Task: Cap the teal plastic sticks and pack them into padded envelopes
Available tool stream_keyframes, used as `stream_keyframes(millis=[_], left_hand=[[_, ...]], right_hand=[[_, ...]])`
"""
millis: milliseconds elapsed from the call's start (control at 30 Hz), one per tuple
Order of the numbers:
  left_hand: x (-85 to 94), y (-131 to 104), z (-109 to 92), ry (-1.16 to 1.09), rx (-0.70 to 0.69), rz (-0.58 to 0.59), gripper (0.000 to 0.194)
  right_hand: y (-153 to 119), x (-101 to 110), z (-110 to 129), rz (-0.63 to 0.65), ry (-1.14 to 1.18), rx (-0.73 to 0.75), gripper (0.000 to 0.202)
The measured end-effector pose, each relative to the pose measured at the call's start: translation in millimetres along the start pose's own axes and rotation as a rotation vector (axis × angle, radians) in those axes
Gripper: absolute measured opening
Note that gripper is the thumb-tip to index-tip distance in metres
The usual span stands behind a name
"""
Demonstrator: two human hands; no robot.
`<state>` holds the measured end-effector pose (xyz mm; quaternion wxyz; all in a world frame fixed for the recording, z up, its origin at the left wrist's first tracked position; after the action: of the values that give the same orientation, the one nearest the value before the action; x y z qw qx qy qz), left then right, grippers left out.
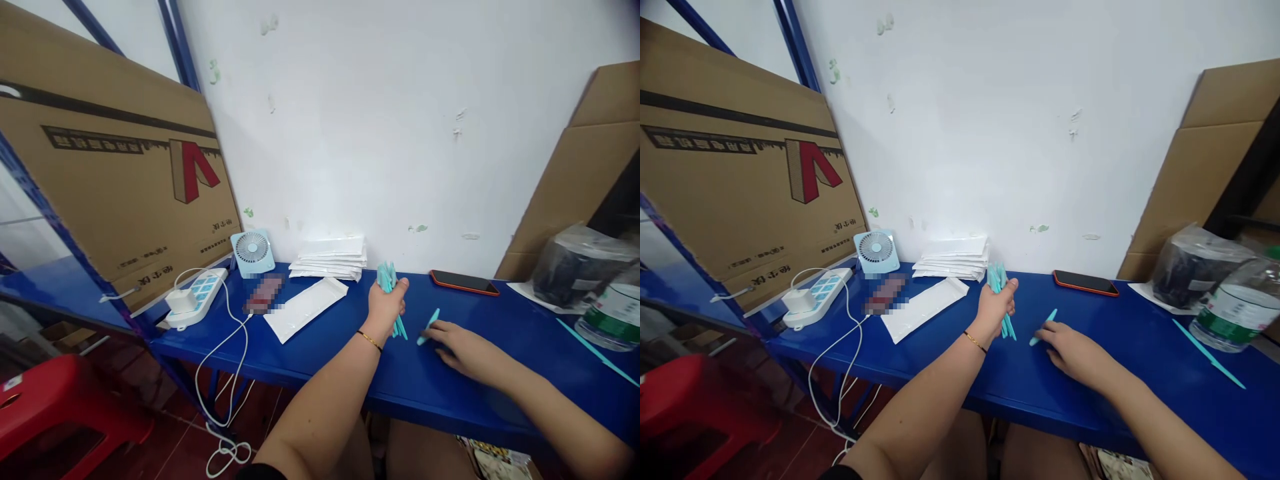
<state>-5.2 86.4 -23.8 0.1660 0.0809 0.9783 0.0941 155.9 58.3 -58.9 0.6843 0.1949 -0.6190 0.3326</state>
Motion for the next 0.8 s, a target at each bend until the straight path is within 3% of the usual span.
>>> stream_keyframes(millis=[100,267,367,467,567,633,733,800], left_hand=[[14.5,-8,13,-0.014,-0.006,0.008,0.043],[24.1,-13,22,0.135,-0.012,0.063,0.045],[20.0,-12,23,0.162,-0.011,0.138,0.046],[15.0,-12,24,0.109,-0.029,0.199,0.048],[12.5,-14,22,0.134,-0.083,0.226,0.046],[12.1,-16,20,0.184,-0.118,0.255,0.043],[13.9,-19,17,0.265,-0.082,0.307,0.048],[14.9,-20,11,0.432,-0.05,0.316,0.048]], right_hand=[[9,-12,-2,0.005,-0.131,-0.106,0.023],[16,9,-11,0.028,-0.169,-0.255,0.005],[19,34,-16,-0.085,0.112,-0.242,0.003],[22,58,-7,-0.231,0.561,-0.097,0.008],[31,68,11,-0.287,0.899,0.064,0.016],[37,67,23,-0.275,0.983,0.135,0.02],[34,64,32,-0.254,0.88,0.151,0.025],[19,71,37,-0.375,0.619,0.115,0.036]])
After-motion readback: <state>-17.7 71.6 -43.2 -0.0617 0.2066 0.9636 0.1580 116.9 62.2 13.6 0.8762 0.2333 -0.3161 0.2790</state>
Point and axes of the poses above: each hand's wrist, its own y-axis towards the middle knuckle, its own x-axis out of the back of the hand, z = x × y, the point moved 4 cm from there along y, towards the middle knuckle, and after that the axes turned 14 degrees about z, right-handed, at the moved point
